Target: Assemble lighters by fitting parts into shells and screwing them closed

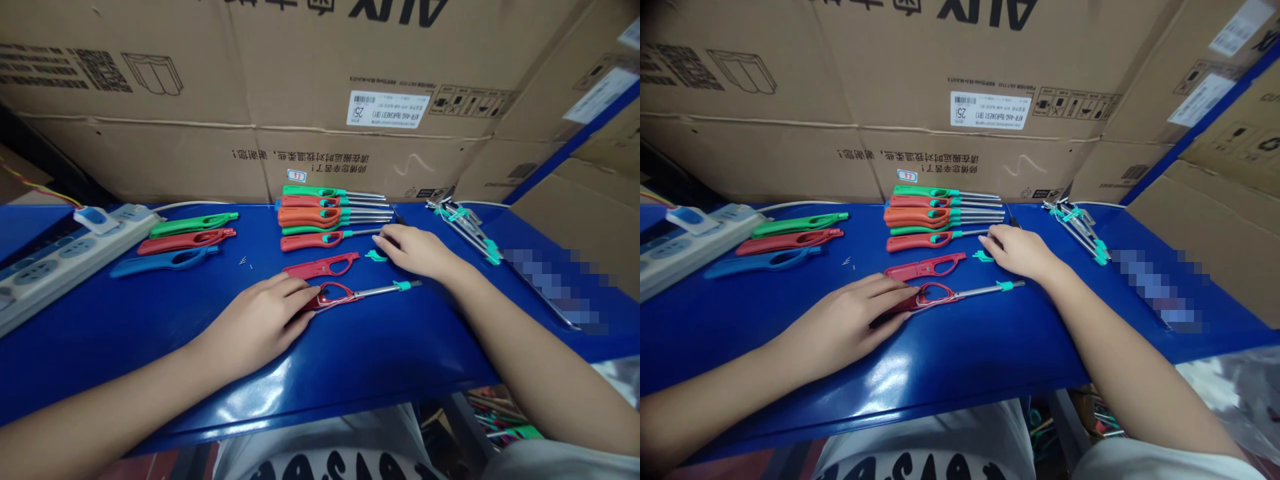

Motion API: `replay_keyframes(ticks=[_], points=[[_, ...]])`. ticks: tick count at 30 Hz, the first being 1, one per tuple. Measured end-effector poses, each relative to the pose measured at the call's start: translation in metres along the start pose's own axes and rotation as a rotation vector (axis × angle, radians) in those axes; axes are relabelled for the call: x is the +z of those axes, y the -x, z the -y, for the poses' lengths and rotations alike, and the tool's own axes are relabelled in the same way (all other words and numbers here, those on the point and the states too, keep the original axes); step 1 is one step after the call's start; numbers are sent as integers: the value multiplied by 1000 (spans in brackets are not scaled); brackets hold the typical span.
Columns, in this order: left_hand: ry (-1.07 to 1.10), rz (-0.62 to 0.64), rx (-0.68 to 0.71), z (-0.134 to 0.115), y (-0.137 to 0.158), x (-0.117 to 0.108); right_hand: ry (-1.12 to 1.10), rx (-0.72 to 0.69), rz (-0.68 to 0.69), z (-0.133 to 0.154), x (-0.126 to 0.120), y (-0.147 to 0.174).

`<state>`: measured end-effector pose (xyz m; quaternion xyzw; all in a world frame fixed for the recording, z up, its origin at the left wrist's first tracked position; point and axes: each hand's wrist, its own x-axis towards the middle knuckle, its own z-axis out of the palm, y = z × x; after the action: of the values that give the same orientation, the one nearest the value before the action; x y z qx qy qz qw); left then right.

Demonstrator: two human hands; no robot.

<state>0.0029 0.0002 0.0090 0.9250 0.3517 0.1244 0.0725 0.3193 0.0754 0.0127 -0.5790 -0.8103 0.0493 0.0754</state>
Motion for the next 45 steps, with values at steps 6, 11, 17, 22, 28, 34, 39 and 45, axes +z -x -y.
replay_keyframes(ticks=[6,11,17,22,28,34,39,45], points=[[161,-33,-50,4,1,4,-188,-216,126,-7,-4,3],[247,-43,-112,2,0,0,-326,-323,22,6,-1,5],[270,-40,-151,-1,-1,-1,-473,-497,-3,40,-1,15],[282,-46,-160,0,-1,0,-511,-586,100,58,6,21],[313,-28,-173,0,-2,-2,-559,-608,107,61,17,20],[349,-17,-203,1,-4,-1,-545,-648,69,64,24,21],[413,-1,-224,2,-5,0,-522,-668,34,66,24,23],[439,7,-230,2,-6,1,-504,-690,7,64,26,22]])
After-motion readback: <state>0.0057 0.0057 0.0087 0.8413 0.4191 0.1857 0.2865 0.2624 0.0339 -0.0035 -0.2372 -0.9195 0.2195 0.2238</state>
